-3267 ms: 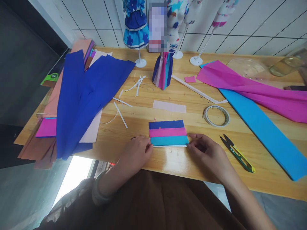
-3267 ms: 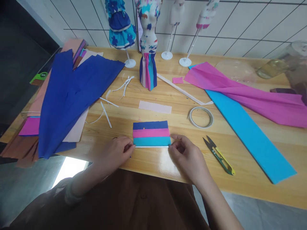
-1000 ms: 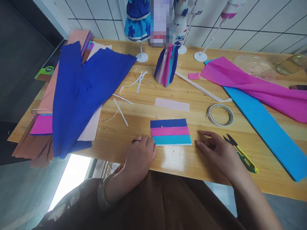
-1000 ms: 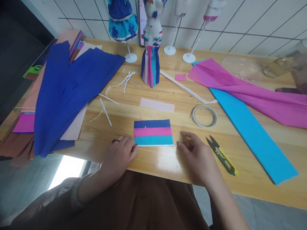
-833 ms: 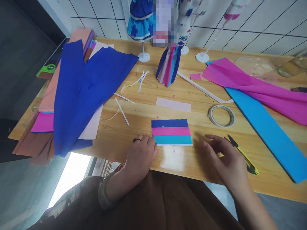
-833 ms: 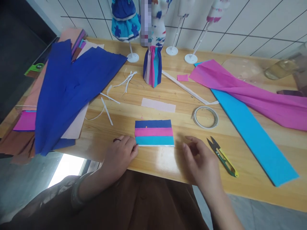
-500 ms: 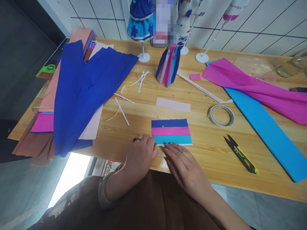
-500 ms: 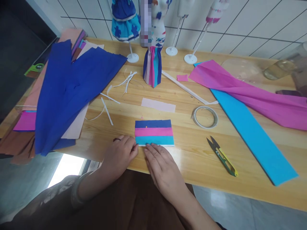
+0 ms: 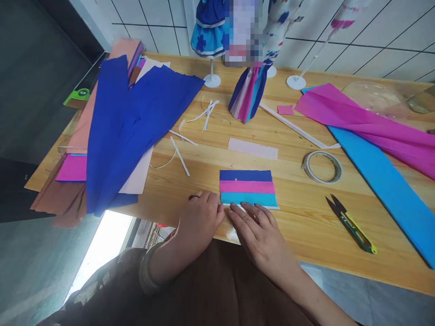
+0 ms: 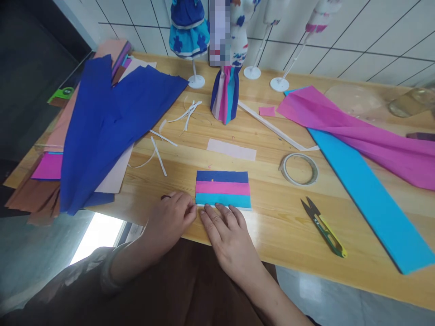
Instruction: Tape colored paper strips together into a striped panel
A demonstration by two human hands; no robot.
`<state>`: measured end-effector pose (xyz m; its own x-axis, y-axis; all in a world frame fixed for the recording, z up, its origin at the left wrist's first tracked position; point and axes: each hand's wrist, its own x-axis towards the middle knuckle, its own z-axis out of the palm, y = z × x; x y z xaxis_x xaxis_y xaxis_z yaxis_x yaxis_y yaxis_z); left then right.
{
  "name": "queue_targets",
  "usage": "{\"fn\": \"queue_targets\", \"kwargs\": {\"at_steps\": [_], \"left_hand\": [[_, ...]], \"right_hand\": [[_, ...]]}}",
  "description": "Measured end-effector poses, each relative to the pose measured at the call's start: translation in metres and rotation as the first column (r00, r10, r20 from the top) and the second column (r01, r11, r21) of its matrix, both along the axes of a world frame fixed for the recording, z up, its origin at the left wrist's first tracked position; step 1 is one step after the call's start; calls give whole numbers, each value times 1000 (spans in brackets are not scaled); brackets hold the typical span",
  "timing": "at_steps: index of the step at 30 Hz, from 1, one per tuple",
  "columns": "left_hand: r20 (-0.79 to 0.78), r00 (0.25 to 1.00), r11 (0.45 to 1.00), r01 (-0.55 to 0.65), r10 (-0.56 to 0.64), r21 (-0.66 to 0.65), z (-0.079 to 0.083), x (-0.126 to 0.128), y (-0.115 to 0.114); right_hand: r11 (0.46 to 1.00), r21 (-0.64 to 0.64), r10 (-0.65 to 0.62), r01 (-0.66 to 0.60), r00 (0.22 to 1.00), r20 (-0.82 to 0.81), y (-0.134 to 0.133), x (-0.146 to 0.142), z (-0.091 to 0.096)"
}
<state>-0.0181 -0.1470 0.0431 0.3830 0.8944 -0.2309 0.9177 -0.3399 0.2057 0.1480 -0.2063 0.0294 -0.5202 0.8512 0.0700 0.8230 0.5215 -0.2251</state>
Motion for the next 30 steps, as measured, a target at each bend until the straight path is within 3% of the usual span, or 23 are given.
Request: {"fn": "queue_targets", "kwargs": {"at_steps": [15,30], "left_hand": [[95,995,998,-41,45,-42,4,-16,1],[140,990,999,-33,33,3,2,-21,-1]], "right_hand": [[996,10,87,-91,975,206,0,-17,13],[989,103,80,-103,974,211,6,-28,21]]}}
